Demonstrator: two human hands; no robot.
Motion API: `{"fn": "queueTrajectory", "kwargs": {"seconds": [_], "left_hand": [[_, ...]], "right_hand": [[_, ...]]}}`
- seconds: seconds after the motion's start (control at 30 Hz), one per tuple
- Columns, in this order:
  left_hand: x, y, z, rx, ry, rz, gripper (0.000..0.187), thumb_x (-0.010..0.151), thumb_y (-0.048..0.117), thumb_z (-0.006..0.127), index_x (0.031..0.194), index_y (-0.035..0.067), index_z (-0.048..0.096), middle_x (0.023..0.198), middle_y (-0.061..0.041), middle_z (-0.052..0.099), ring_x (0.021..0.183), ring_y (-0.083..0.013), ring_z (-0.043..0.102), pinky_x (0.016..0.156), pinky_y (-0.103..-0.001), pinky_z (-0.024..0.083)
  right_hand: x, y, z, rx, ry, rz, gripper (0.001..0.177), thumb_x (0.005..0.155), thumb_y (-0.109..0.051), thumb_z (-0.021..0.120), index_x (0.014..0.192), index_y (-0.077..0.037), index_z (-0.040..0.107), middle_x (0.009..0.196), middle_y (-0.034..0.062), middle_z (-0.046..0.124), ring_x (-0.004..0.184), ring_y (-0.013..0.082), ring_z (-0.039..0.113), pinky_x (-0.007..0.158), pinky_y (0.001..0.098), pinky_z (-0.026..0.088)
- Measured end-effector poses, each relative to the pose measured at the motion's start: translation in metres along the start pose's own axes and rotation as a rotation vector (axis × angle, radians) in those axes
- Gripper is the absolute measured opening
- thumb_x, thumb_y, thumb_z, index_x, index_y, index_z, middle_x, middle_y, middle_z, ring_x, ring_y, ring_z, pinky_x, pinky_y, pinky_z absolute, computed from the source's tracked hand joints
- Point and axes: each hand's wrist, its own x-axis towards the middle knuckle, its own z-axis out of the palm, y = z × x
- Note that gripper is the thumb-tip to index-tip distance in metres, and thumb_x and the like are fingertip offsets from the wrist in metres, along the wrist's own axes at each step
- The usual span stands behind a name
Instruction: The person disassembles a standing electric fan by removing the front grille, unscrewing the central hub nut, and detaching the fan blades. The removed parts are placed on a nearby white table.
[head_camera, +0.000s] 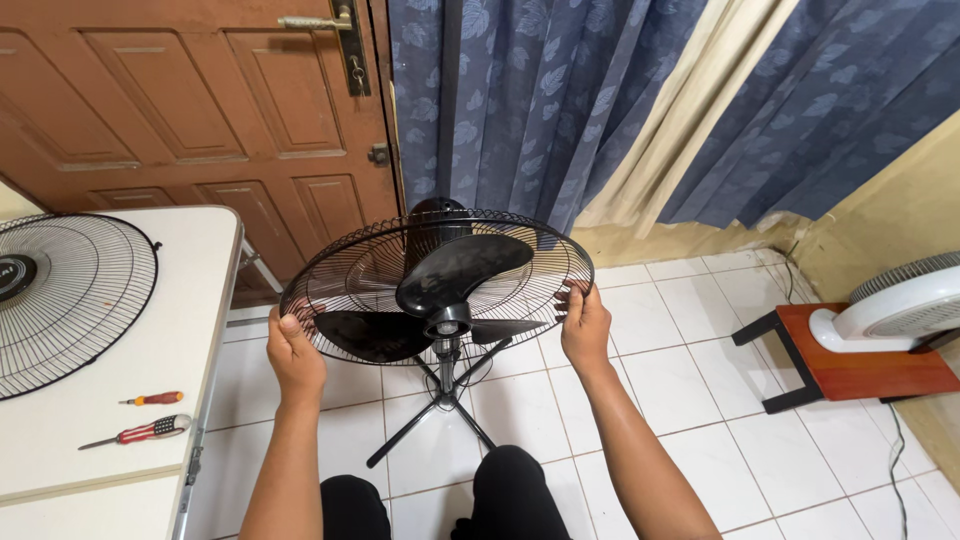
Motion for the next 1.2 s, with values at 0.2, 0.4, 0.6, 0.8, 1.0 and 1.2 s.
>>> {"fn": "queueTrajectory", "kwargs": {"seconds": [0.2, 0.4, 0.6, 0.8, 1.0, 1.2], "left_hand": [[0.009, -0.003, 0.011, 0.021, 0.037, -0.106, 0.060, 0.114, 0.049, 0.033, 0.118, -0.001, 0.064, 0.099, -0.010, 0.071, 0.091, -0.0209, 0.066, 0.083, -0.032, 0.052], [0.026, 0.013, 0.011, 0.093, 0.001, -0.119, 0.056, 0.116, 0.043, 0.033, 0.113, -0.003, 0.064, 0.103, -0.012, 0.072, 0.096, -0.0217, 0.070, 0.087, -0.034, 0.054], [0.047, 0.036, 0.010, 0.178, -0.063, -0.219, 0.054, 0.114, 0.040, 0.034, 0.111, -0.004, 0.066, 0.102, -0.014, 0.073, 0.093, -0.0223, 0.071, 0.085, -0.035, 0.055], [0.061, 0.041, 0.013, 0.201, -0.105, -0.277, 0.057, 0.113, 0.042, 0.035, 0.111, -0.005, 0.065, 0.100, -0.014, 0.073, 0.087, -0.0239, 0.071, 0.080, -0.036, 0.056], [0.057, 0.041, 0.010, 0.149, -0.099, -0.237, 0.058, 0.114, 0.044, 0.034, 0.111, -0.005, 0.066, 0.101, -0.014, 0.074, 0.088, -0.0228, 0.072, 0.082, -0.035, 0.057], [0.051, 0.045, 0.005, 0.045, -0.110, -0.405, 0.062, 0.106, 0.055, 0.035, 0.115, 0.002, 0.066, 0.104, -0.008, 0.072, 0.093, -0.0177, 0.070, 0.068, -0.037, 0.055]], "right_hand": [[0.015, -0.011, -0.003, -0.104, -0.041, 0.101, 0.023, 0.108, -0.017, 0.045, 0.109, 0.001, 0.060, 0.085, 0.0137, 0.075, 0.075, 0.0204, 0.076, 0.065, 0.0322, 0.060], [0.026, -0.037, -0.012, -0.189, -0.085, 0.182, 0.024, 0.107, -0.020, 0.046, 0.106, 0.001, 0.060, 0.079, 0.0133, 0.075, 0.065, 0.0199, 0.074, 0.053, 0.0331, 0.056], [0.045, -0.076, -0.023, -0.263, -0.170, 0.322, 0.027, 0.107, -0.024, 0.048, 0.105, 0.000, 0.059, 0.076, 0.0145, 0.074, 0.057, 0.0218, 0.070, 0.048, 0.0355, 0.054], [0.054, -0.090, -0.029, -0.294, -0.218, 0.344, 0.028, 0.107, -0.026, 0.047, 0.107, -0.001, 0.060, 0.074, 0.0140, 0.072, 0.058, 0.0224, 0.069, 0.049, 0.0358, 0.055], [0.049, -0.071, -0.021, -0.292, -0.162, 0.243, 0.027, 0.107, -0.025, 0.047, 0.108, -0.001, 0.060, 0.079, 0.0165, 0.073, 0.062, 0.0243, 0.071, 0.057, 0.0375, 0.055], [0.043, -0.052, -0.014, -0.222, -0.092, 0.130, 0.025, 0.107, -0.023, 0.048, 0.110, 0.000, 0.058, 0.091, 0.0144, 0.074, 0.069, 0.0223, 0.074, 0.062, 0.0370, 0.056]]}}
